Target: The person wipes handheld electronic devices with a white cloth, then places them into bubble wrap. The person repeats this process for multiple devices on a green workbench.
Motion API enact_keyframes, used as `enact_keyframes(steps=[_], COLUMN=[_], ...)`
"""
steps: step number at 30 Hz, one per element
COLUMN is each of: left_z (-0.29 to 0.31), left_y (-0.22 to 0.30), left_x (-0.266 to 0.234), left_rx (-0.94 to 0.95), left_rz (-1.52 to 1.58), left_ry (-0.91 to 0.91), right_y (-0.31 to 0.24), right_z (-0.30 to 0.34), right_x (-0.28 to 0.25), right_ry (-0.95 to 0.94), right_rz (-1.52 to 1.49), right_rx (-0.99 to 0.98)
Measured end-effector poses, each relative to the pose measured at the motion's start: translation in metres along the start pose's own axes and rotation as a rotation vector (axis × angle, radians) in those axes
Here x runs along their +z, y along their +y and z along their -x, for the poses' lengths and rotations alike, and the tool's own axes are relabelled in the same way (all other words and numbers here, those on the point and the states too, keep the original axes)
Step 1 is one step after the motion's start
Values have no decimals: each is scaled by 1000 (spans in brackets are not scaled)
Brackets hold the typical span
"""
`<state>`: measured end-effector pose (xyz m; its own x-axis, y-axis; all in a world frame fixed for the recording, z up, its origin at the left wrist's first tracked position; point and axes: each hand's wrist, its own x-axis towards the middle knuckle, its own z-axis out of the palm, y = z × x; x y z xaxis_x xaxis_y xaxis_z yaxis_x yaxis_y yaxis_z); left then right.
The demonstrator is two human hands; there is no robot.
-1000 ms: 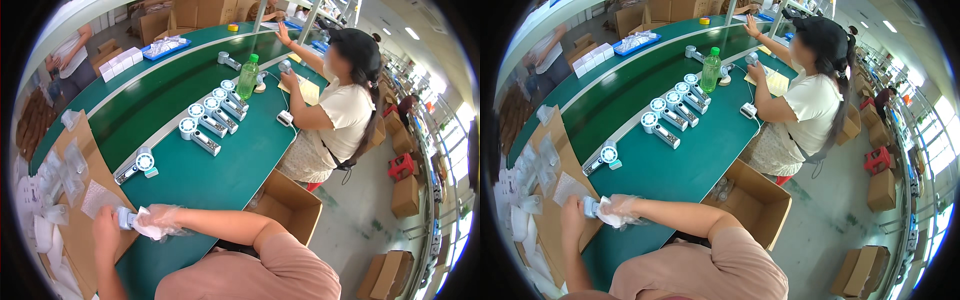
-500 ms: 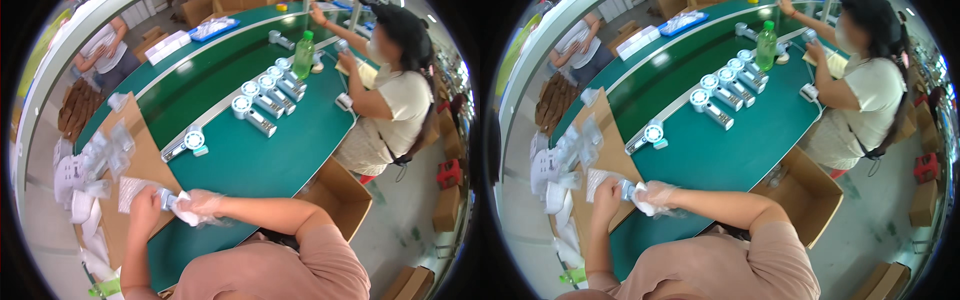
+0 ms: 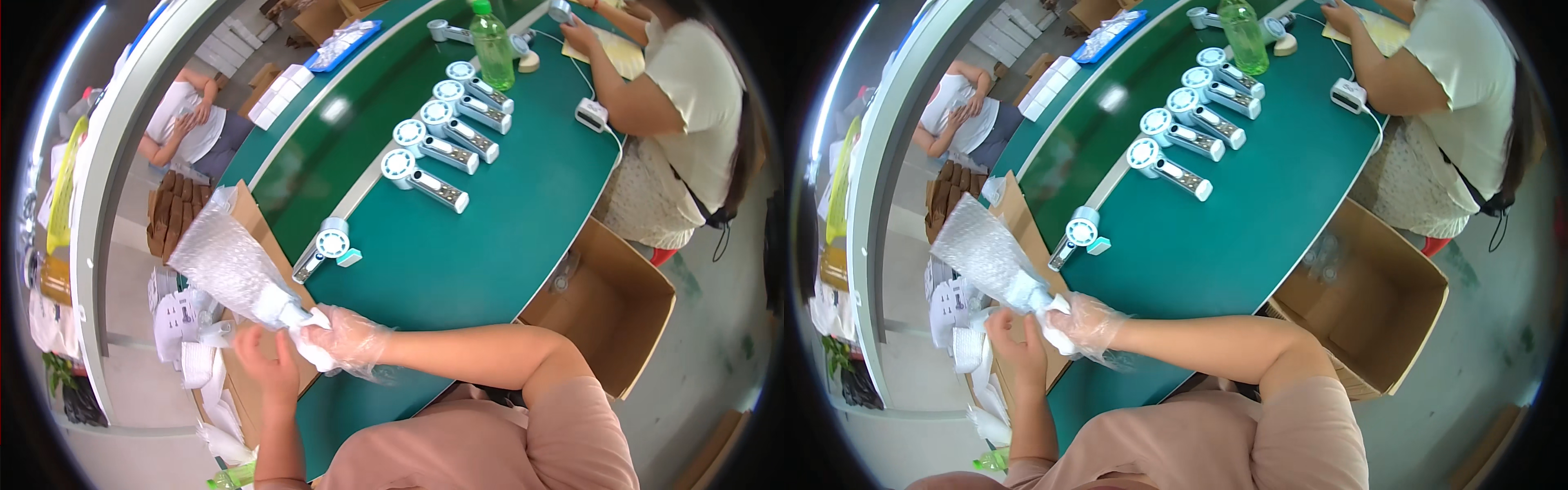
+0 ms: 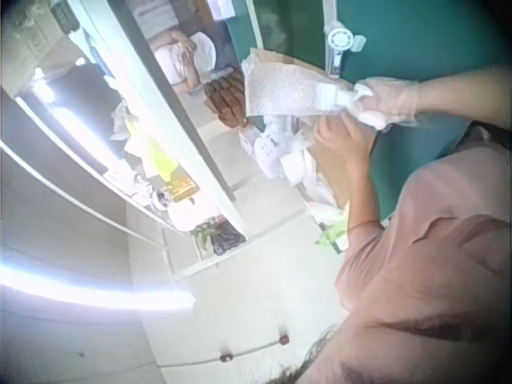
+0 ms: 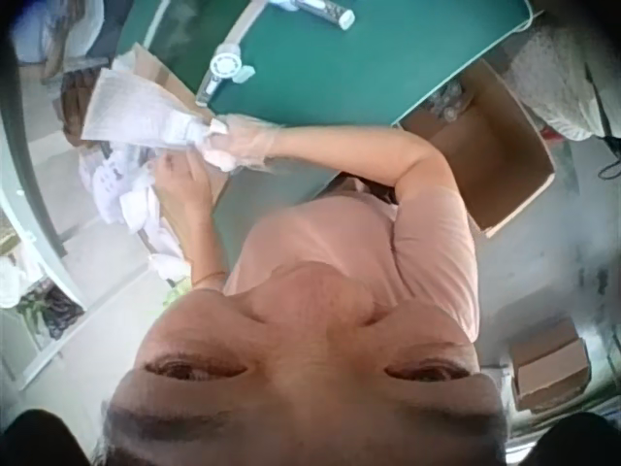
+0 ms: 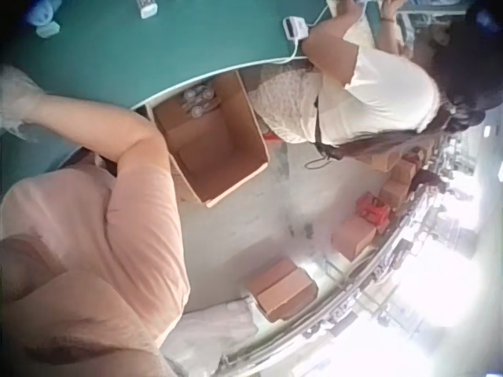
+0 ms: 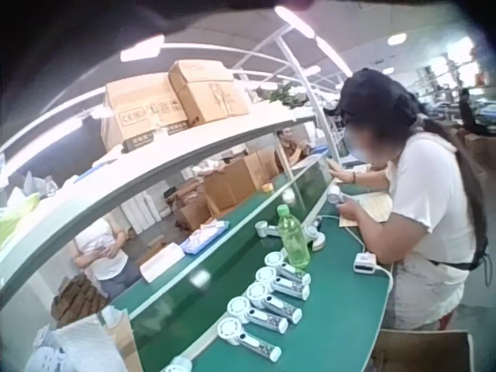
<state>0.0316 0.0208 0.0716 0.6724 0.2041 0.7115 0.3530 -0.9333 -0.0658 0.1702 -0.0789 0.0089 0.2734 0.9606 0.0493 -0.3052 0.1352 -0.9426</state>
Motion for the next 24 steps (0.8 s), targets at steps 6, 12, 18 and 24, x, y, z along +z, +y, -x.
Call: enact_keyframes(steps=[6, 12, 18, 24], left_z=[-4, -12, -18, -35], left_y=[-2, -10, 12, 36], left_x=[37, 48, 41, 26], left_rx=[-611, -661, -542, -165], left_rz=[702, 886, 601, 192], left_ry=[12, -138, -26, -326], right_y=[-10, 1, -11, 4], right_z=[3, -7, -10, -10], right_x=[-6, -2, -12, -26], right_ry=[-130, -48, 160, -136], right_rz=[-328, -539, -207, -428], right_rx=[69, -104, 57, 380])
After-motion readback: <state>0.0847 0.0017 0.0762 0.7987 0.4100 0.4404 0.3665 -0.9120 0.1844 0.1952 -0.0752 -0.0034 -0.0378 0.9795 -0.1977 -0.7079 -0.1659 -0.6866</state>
